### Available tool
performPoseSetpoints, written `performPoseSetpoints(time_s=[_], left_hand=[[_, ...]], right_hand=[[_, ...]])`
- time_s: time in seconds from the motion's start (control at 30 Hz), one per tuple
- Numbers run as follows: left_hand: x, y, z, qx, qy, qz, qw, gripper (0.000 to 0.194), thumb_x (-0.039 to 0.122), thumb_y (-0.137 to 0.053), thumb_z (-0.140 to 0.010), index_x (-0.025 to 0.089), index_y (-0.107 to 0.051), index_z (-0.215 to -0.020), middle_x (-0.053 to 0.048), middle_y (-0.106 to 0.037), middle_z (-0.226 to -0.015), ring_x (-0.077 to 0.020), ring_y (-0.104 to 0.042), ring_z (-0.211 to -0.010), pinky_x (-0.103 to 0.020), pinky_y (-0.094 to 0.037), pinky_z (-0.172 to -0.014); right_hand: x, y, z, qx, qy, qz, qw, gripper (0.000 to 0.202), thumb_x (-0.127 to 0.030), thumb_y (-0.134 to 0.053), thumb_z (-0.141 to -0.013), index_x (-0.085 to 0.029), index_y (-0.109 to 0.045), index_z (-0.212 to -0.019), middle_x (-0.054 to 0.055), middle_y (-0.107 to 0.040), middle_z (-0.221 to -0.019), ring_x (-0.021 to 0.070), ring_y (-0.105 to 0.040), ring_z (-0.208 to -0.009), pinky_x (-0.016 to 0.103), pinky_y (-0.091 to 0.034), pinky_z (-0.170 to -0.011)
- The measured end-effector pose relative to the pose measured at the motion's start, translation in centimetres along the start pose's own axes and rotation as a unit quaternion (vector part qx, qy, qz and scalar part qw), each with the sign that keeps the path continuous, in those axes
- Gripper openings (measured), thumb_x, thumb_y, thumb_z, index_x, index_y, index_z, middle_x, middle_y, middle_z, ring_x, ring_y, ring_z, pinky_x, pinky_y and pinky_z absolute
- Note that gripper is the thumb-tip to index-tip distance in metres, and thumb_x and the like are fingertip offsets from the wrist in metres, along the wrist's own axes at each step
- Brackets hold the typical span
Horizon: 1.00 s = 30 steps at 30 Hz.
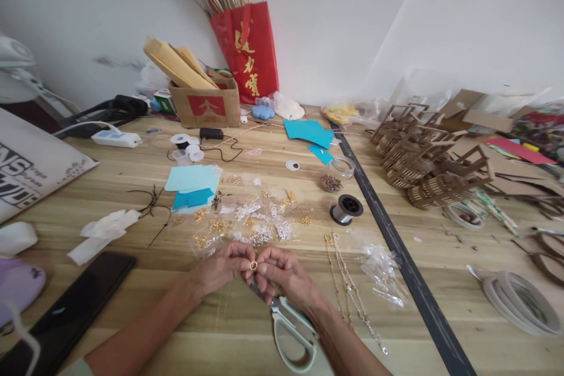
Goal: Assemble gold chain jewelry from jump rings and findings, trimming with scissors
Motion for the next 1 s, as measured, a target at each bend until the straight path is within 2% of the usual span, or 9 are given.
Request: performPoseSetpoints(time_s=[0.5,1.0], left_hand=[[0.09,-0.03,-0.08,0.005,-0.023,-0.018,1.0,0.023,0.027,-0.08,-0.062,0.009,-0.066,-0.067,-0.002,-0.065,-0.055,-0.0103,-0.059,-0.051,-0.021,-0.043,-0.056],[0.06,-0.03,-0.16,-0.001,-0.013,0.011,1.0,0.022,0.024,-0.081,-0.061,0.008,-0.069,-0.07,-0.005,-0.069,-0.059,-0.0117,-0.063,-0.055,-0.021,-0.046,-0.058]], right_hand=[[0.44,0.58,-0.11,0.01,0.008,0.009,1.0,0.028,-0.038,-0.071,-0.077,-0.014,-0.057,-0.078,-0.003,-0.06,-0.056,0.0043,-0.051,-0.037,0.012,-0.043,-0.036],[-0.13,0.19,0.18,0.01,-0.001,-0.004,1.0,0.028,-0.038,-0.071,-0.076,-0.014,-0.057,-0.078,-0.002,-0.061,-0.059,0.0035,-0.05,-0.039,0.012,-0.045,-0.039]])
Point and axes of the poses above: each hand's wrist, its own z-axis away from the middle knuckle, its own y-axis out of the back of the hand, x = y × z, the point moved 2 cm from there along -z, towards the middle knuckle
